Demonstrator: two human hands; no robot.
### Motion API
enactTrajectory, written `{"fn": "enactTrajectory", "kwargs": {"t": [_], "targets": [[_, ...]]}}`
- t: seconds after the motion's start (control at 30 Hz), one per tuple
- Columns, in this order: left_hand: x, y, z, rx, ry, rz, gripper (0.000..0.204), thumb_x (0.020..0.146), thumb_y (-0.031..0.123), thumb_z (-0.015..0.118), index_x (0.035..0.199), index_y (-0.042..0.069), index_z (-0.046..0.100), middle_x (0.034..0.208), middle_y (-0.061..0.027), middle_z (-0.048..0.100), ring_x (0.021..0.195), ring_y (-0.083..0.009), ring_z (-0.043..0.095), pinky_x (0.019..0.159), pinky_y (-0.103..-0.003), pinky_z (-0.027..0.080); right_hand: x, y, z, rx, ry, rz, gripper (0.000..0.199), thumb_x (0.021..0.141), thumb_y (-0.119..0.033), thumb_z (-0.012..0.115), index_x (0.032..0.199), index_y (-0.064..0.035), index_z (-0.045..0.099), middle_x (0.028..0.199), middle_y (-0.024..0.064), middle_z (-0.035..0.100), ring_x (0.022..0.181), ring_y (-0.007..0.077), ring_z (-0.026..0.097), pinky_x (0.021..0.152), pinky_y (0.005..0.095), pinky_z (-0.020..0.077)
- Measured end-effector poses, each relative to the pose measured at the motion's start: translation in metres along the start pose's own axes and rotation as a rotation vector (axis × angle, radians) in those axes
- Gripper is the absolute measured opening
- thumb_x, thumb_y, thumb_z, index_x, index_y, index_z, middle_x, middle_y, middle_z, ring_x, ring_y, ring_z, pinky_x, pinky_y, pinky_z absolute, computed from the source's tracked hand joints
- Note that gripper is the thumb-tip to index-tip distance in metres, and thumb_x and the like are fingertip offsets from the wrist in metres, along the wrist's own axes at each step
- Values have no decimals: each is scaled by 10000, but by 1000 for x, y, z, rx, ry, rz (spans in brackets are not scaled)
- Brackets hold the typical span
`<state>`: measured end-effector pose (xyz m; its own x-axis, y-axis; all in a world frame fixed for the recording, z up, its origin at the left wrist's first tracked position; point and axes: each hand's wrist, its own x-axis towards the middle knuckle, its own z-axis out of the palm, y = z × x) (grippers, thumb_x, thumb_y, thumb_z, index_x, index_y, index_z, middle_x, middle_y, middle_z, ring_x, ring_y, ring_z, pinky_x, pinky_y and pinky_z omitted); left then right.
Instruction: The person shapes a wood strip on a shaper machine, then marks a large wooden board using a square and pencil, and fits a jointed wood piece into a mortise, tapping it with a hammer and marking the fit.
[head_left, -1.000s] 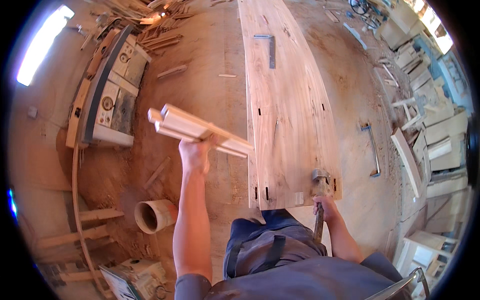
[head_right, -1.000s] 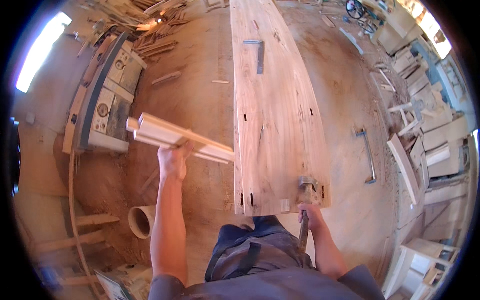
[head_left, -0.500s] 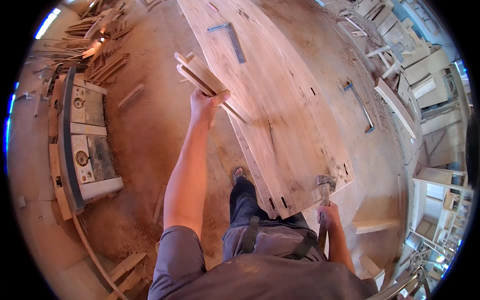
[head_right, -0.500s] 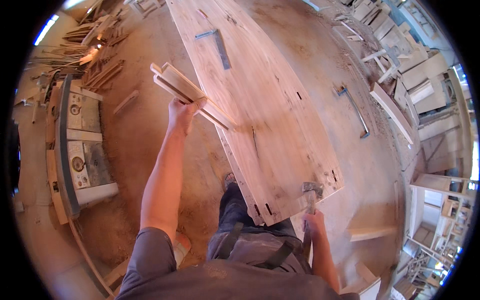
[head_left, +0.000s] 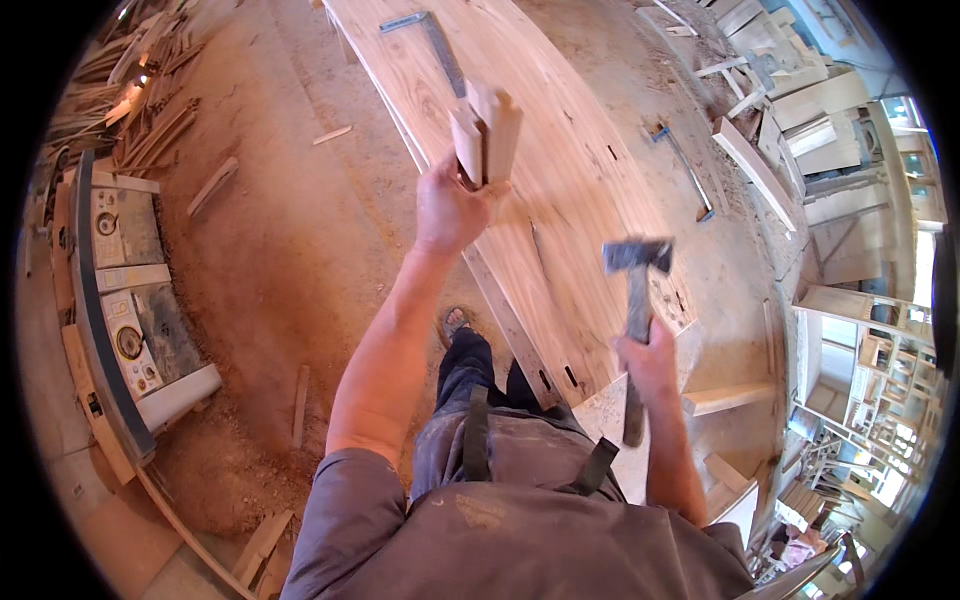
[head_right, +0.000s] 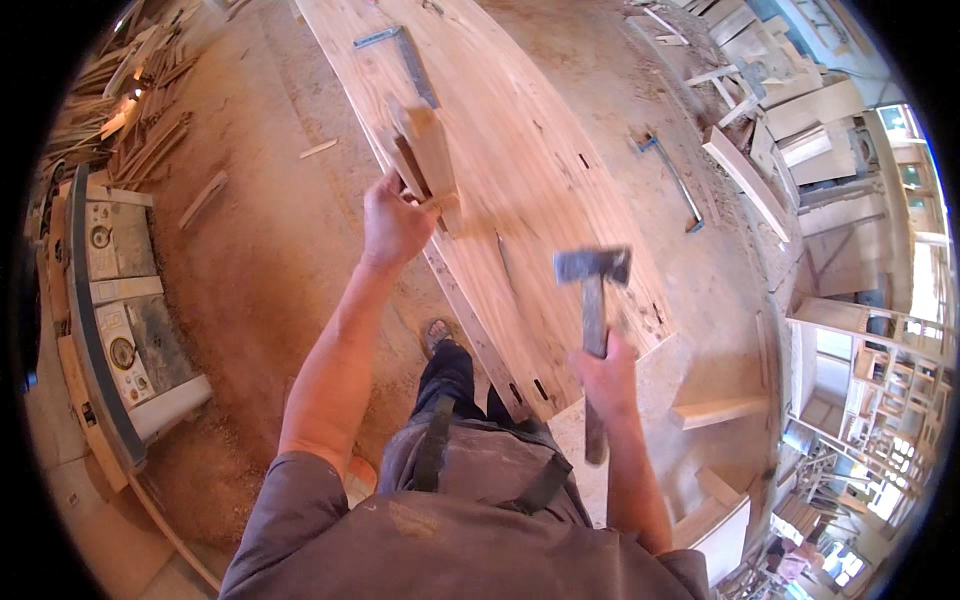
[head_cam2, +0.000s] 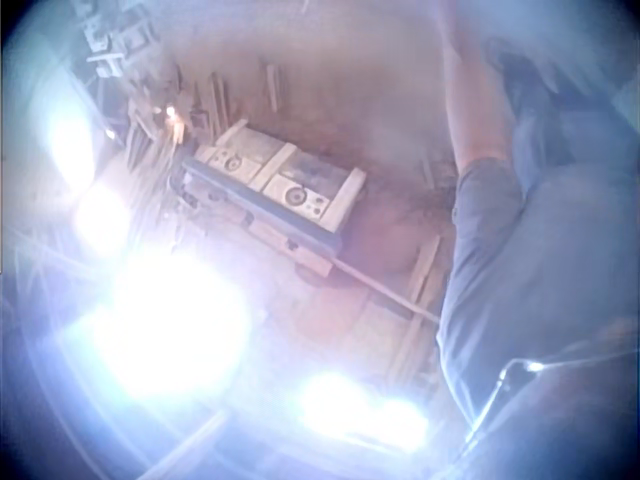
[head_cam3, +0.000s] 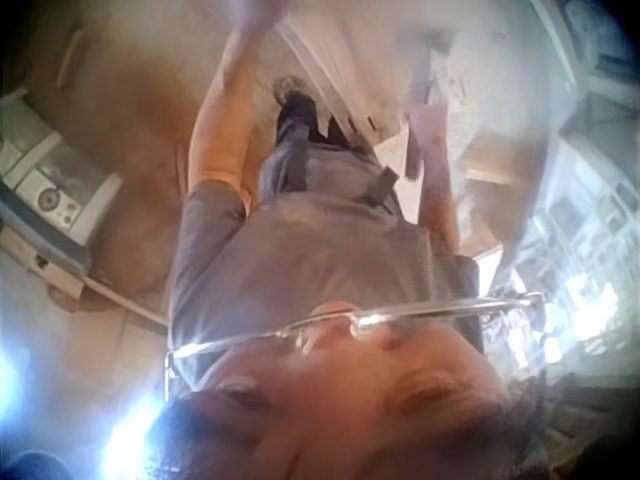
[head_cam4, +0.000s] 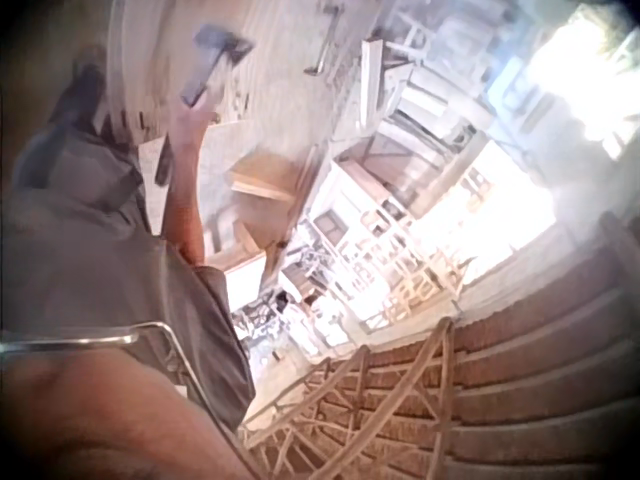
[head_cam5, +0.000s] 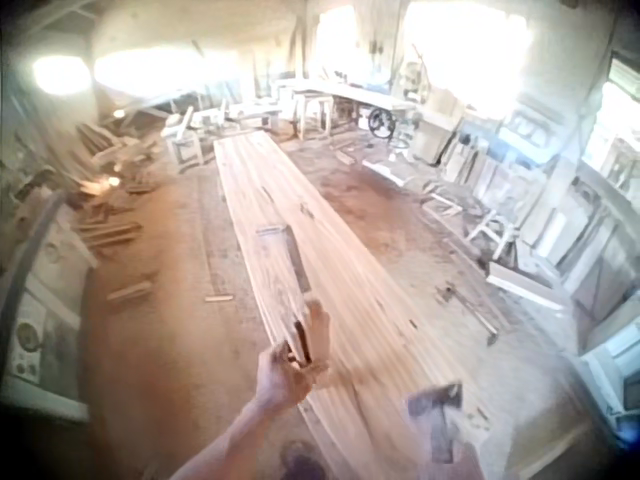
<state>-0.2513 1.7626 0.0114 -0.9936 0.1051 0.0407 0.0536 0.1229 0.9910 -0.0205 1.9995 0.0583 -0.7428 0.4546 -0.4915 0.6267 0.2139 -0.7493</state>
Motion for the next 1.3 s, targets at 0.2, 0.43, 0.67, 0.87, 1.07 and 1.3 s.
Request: {"fn": "enactTrajectory", "kwargs": {"t": [0.2, 0.43, 0.67, 0.87, 1.07, 1.3], "targets": [[-17, -11, 11, 70, 10, 65, 338, 773, 29, 842, 1067, -1, 679, 962, -78, 760, 872, -116, 708, 756, -291, 573, -12, -177, 1, -120, 181, -755, 247, 866, -78, 709, 1012, -13, 521, 694, 75, 551, 624, 186, 574, 592, 335, 461], [-15, 20, -2, 116, -70, 38, 366, 758, 111, 868, 1063, 16, 691, 942, -55, 750, 878, -108, 681, 772, -290, 559, 6, -233, 3, -868, -96, -741, 374, 834, -108, 690, 1151, 12, 534, 896, 260, 687, 869, 456, 677, 767, 546, 494], [-1, 46, 0, -147, -173, -45, 269, 792, 44, 828, 1020, 31, 686, 924, 34, 679, 856, -62, 593, 769, -272, 517, -15, -246, -13, -260, 91, -925, 206, 869, -127, 719, 1027, -32, 627, 757, 63, 632, 676, 184, 611, 646, 320, 495], [-3, 43, -5, -160, -197, -82, 261, 785, 45, 828, 1003, 41, 685, 916, 44, 666, 849, -57, 571, 765, -271, 502, -8, -260, -8, -139, 64, -1226, 117, 928, -99, 663, 987, -23, 596, 716, 97, 609, 651, 174, 612, 615, 322, 505], [3, 34, 0, -77, -164, 8, 232, 788, 64, 846, 965, 25, 701, 873, 30, 684, 771, -61, 592, 667, -287, 514, 12, -219, 8, -773, -72, -801, 254, 869, -104, 679, 1066, -15, 544, 808, 239, 659, 750, 389, 680, 668, 486, 511], [0, 29, -2, -113, -180, 4, 236, 788, 57, 841, 978, 25, 705, 871, 26, 690, 780, -64, 602, 689, -284, 529, -23, -257, -2, -258, 159, -1081, 278, 868, -94, 672, 1095, -13, 534, 778, 237, 655, 767, 420, 679, 709, 440, 528]]}}
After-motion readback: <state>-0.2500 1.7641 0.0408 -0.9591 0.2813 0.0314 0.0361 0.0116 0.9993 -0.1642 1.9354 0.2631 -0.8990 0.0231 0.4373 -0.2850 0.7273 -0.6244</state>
